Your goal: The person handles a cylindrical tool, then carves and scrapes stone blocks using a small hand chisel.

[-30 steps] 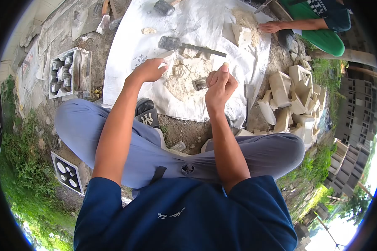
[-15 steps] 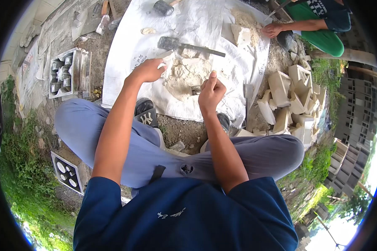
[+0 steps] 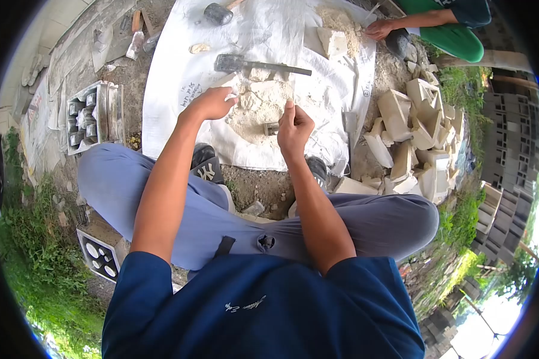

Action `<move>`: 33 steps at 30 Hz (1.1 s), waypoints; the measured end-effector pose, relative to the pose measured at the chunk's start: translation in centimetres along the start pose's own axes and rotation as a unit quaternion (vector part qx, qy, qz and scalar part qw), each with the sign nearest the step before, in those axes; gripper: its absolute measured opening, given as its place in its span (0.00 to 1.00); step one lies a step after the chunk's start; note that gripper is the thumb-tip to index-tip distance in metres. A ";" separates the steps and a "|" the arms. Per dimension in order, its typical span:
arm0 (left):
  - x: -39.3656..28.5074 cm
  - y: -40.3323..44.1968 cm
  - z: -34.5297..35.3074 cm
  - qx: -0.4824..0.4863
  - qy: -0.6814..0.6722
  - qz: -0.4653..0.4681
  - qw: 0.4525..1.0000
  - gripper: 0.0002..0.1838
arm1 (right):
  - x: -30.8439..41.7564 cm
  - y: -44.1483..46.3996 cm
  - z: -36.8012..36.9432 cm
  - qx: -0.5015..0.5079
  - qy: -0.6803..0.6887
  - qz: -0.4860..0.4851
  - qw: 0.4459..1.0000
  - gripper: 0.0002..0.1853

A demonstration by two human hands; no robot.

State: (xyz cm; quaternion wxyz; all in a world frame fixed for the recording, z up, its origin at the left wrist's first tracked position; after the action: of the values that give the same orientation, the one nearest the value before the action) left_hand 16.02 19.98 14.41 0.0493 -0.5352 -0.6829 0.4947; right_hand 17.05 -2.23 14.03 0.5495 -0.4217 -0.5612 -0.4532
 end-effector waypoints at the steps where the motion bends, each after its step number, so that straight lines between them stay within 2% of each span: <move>1: -0.1 0.4 0.2 0.001 0.007 0.005 1.000 0.28 | 0.7 0.2 -0.4 -0.008 0.000 -0.003 1.000 0.31; 3: 0.2 0.8 0.8 -0.012 0.023 0.004 1.000 0.28 | 2.2 -0.1 -0.6 -0.041 0.050 0.003 0.998 0.31; 5: 0.5 1.3 0.7 0.007 0.021 0.012 1.000 0.28 | 4.8 -0.5 -0.6 -0.026 0.048 -0.004 0.999 0.31; 7: 0.6 1.0 1.0 -0.014 0.017 0.020 1.000 0.28 | 6.6 -1.1 -0.5 -0.037 0.025 -0.020 0.999 0.31; 9: -0.4 -0.2 0.1 -0.004 0.012 0.008 1.000 0.28 | 3.7 -2.4 -0.8 -0.043 0.012 -0.016 0.999 0.31; 11: -0.8 -0.2 0.6 0.013 0.021 0.007 1.000 0.28 | -2.1 -3.0 -1.6 -0.039 -0.079 -0.038 0.995 0.30; 12: -0.5 0.6 1.2 -0.002 0.032 0.019 0.999 0.27 | -1.5 -2.0 -1.9 -0.022 -0.065 0.006 0.998 0.30; 13: -0.3 1.5 1.5 -0.020 0.041 0.030 0.999 0.27 | -0.7 -1.5 -2.2 -0.028 -0.064 0.000 0.998 0.30; 15: -1.0 1.2 1.3 0.011 0.050 0.018 0.999 0.27 | 1.8 -1.3 -2.2 -0.051 0.049 0.043 0.997 0.30; 16: -1.2 1.0 1.0 0.015 0.036 0.022 0.999 0.27 | 3.4 -1.4 -1.7 -0.063 0.026 0.030 0.997 0.33; 19: -1.8 -0.4 0.7 0.011 0.006 0.016 1.000 0.27 | 7.2 -2.1 -1.1 -0.064 -0.016 0.003 0.998 0.32; 21: -1.7 -0.8 0.2 -0.006 0.000 0.008 1.000 0.27 | 3.3 -2.9 -2.1 -0.076 -0.024 -0.010 0.997 0.32; 23: -1.8 -0.3 0.5 0.014 0.014 0.000 1.000 0.27 | -1.8 -3.7 -3.0 -0.040 -0.137 0.066 0.988 0.31; 24: -1.6 0.5 1.0 0.014 0.022 0.005 1.000 0.27 | -1.6 -3.5 -2.4 -0.048 -0.077 0.023 0.996 0.31; 25: -1.4 1.3 1.4 -0.001 0.038 0.016 0.999 0.27 | -1.1 -2.8 -2.5 -0.055 -0.075 0.015 0.996 0.31; 27: -1.2 1.5 1.8 -0.010 0.050 0.022 0.998 0.27 | 0.4 -2.3 -2.3 -0.048 -0.055 0.042 0.996 0.31; 31: -2.3 -0.6 0.2 0.022 0.014 0.006 1.000 0.27 | 5.7 -2.3 -1.7 -0.062 -0.010 0.014 0.998 0.31; 33: -2.0 -0.8 -0.1 0.040 0.002 -0.006 0.999 0.27 | 4.4 -2.6 -1.7 -0.071 -0.030 0.009 0.997 0.31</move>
State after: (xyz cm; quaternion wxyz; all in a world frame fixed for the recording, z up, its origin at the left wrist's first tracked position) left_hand 16.37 18.51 15.98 0.0756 -0.5298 -0.6656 0.5202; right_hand 14.71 -4.62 18.26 0.5053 -0.4777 -0.5401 -0.4741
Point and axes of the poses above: each hand's wrist, its own y-axis towards the middle knuckle, its own z-axis out of the palm, x = y × z, the point moved 2 cm from there along y, towards the middle knuckle, and after that the axes turned 12 degrees about x, right-handed, at the moved point
